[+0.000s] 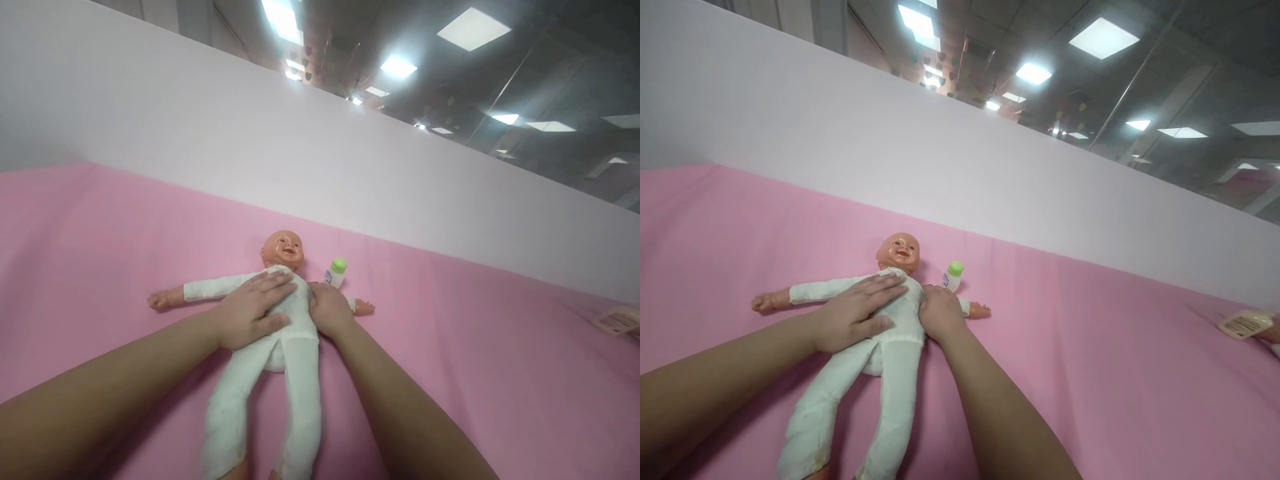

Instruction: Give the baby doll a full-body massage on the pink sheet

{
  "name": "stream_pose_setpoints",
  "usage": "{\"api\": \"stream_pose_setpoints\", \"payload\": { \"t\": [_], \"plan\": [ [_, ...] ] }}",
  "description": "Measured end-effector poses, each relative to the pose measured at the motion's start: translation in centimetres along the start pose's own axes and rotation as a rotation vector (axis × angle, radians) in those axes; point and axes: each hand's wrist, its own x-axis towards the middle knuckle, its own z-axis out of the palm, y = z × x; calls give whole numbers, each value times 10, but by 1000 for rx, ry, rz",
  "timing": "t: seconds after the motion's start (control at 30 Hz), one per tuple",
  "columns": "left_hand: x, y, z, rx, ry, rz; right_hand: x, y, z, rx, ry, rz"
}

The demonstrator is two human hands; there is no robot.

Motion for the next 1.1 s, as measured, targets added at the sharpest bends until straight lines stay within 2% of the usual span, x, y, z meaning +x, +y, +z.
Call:
{"api": "stream_pose_setpoints", "payload": {
  "t": [0.13, 0.2, 0.37, 0.47, 0.53, 0.6, 0.63, 0.7, 0.8, 0.87, 0.93, 1.1],
  "plan": [
    [1, -15, 5, -42, 228, -263, -1, -3, 0, -22, -3, 4],
    [3, -21, 3, -29, 304, -371, -3, -7, -1, -33, -4, 3],
    [7, -36, -6, -49, 283, -460, -7, -14, -5, -55, -10, 17],
    [6, -41, -7, -93, 277, -486, -11, -18, -8, 2, 72, -27],
    [6, -43, -7, -91, 271, -500, -17, -25, -12, 83, 179, -146],
    [6, -44, -7, -89, 261, -498, -29, -39, -17, 180, 231, -348],
    [6, -44, -8, -85, 256, -496, -36, -48, -20, 229, 202, -472],
    [7, -45, -8, -52, 250, -494, -52, -68, -23, 309, 51, -709],
    [10, -46, -8, 42, 220, -460, -72, -93, -22, 309, -76, -891],
    [12, -46, -8, 89, 180, -432, -77, -100, -19, 277, -89, -896],
    [12, -47, -7, 102, 140, -429, -75, -98, -16, 260, -84, -840],
    [11, -49, -5, 89, 109, -443, -49, -69, -19, 254, -115, -718]
  ]
}}
